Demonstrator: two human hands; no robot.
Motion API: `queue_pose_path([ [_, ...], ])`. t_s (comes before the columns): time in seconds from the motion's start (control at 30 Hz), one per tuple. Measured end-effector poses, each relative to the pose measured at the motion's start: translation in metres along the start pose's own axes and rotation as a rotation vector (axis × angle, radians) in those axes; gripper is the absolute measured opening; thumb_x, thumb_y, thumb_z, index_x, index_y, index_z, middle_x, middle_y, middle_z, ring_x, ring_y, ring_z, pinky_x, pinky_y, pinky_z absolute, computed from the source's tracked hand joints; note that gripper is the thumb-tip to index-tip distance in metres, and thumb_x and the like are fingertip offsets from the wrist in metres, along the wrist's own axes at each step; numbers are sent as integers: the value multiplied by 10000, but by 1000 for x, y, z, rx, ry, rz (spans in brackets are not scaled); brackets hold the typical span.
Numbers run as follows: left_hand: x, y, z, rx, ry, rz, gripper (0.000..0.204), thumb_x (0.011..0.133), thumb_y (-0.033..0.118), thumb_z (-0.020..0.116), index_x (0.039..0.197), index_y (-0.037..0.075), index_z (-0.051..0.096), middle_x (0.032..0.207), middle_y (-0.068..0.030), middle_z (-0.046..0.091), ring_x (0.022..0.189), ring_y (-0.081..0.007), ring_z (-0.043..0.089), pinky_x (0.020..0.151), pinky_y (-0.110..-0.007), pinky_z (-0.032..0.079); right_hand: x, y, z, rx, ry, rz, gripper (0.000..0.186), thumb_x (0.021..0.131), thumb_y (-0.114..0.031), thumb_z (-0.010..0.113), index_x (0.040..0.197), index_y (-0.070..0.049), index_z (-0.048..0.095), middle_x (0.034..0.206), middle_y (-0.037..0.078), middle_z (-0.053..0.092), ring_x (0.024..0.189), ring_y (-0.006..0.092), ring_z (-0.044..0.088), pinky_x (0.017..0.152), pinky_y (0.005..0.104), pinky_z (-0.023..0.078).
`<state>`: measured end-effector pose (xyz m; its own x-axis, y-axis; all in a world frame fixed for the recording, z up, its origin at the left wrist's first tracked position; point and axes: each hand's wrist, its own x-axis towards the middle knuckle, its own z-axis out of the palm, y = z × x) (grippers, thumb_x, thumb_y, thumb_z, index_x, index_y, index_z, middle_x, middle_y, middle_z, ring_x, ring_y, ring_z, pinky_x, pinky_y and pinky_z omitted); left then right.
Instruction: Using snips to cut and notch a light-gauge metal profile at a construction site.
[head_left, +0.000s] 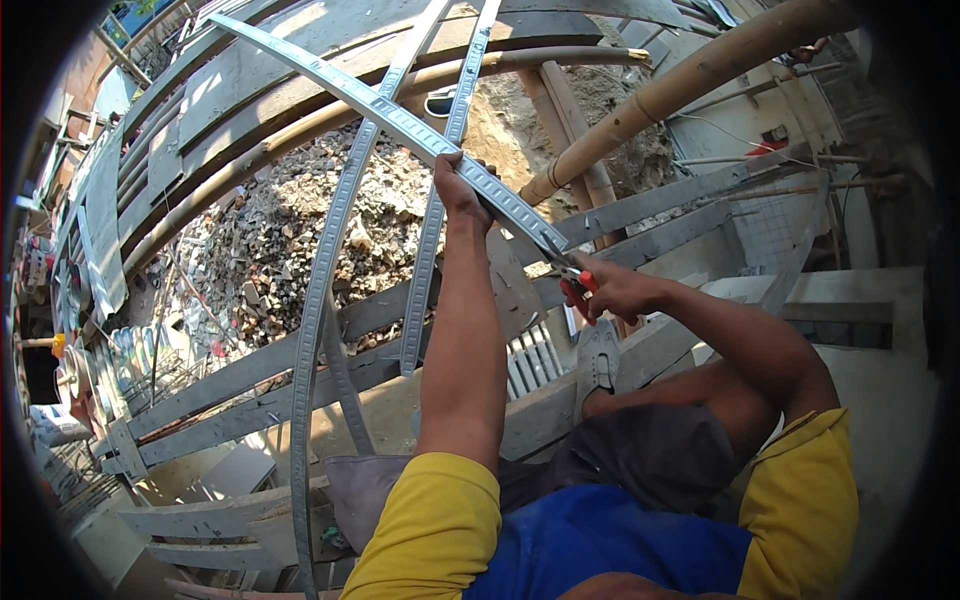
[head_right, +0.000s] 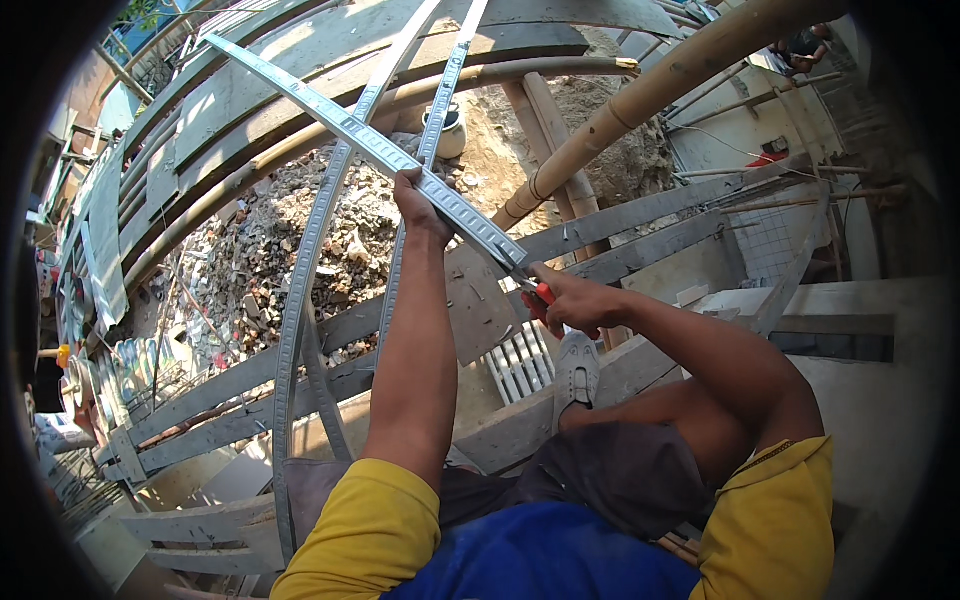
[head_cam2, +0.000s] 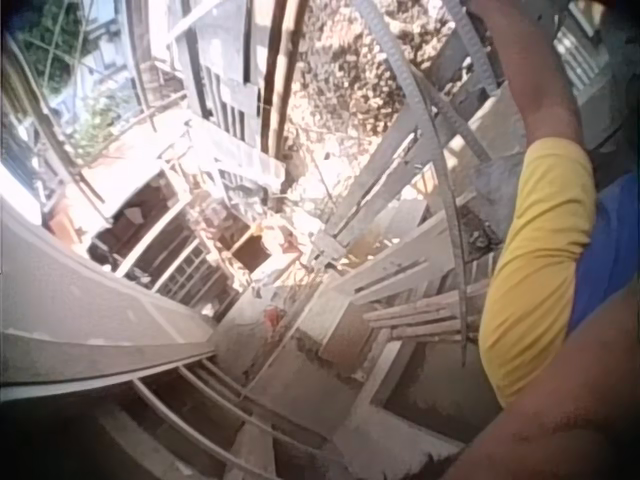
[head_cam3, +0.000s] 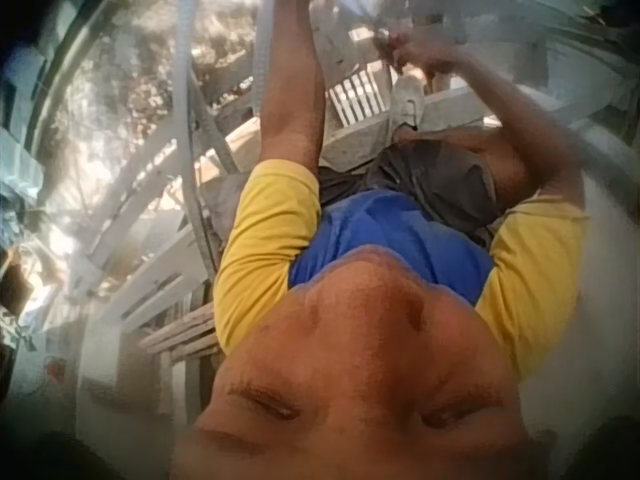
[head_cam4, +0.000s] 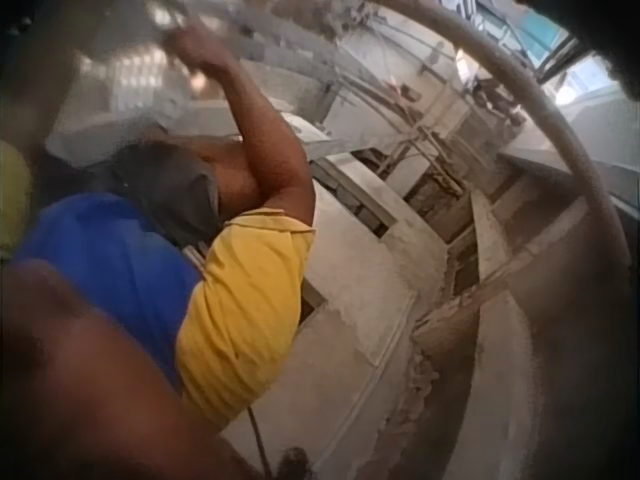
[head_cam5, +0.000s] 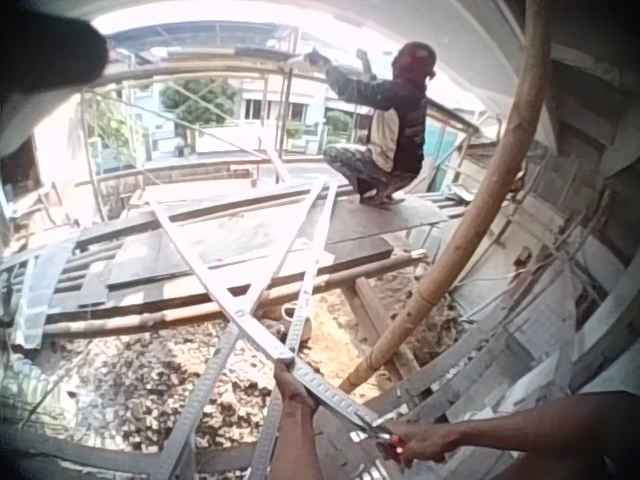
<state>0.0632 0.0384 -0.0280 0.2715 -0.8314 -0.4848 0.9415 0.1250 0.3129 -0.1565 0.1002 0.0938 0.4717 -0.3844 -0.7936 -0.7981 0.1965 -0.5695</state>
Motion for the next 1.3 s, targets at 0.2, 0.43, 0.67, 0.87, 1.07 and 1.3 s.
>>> queue_pose_path([
  [0.2,12,-6,-17,75,49,-9,228,797,254,494,919,63,474,647,-82,499,560,-254,576,541,-388,494,-2,-12,0,-528,142,62,256,769,-134,662,961,2,560,724,117,578,676,222,602,620,367,474],
  [0.43,15,-17,-27,94,47,24,241,792,236,518,918,34,478,660,-107,511,555,-279,588,527,-392,502,2,-8,-4,-414,71,200,244,833,-235,689,848,1,627,607,103,585,458,217,558,451,368,447],
  [0.67,11,-17,-32,119,97,60,254,792,219,524,917,0,500,631,-113,509,553,-295,609,518,-401,521,10,-6,-6,-307,103,171,220,875,-194,665,818,17,635,583,90,575,451,145,563,392,291,432],
  [0.87,9,-16,-31,199,120,66,269,810,256,512,967,39,485,709,-116,542,575,-267,607,513,-371,498,14,-1,-6,-235,72,261,280,855,-228,684,764,30,625,614,107,613,458,171,561,402,314,415],
  [1.07,11,-17,-29,208,133,69,261,811,243,508,970,36,502,697,-111,538,572,-263,607,513,-361,500,17,1,-7,-270,11,328,289,879,-228,658,745,19,594,587,98,579,437,181,534,388,333,393],
  [1.3,10,-18,-33,233,161,83,270,804,234,514,969,22,533,668,-98,538,559,-258,601,516,-359,497,18,6,0,-266,85,291,308,878,-190,678,691,10,537,546,77,514,441,180,517,418,363,391],
])
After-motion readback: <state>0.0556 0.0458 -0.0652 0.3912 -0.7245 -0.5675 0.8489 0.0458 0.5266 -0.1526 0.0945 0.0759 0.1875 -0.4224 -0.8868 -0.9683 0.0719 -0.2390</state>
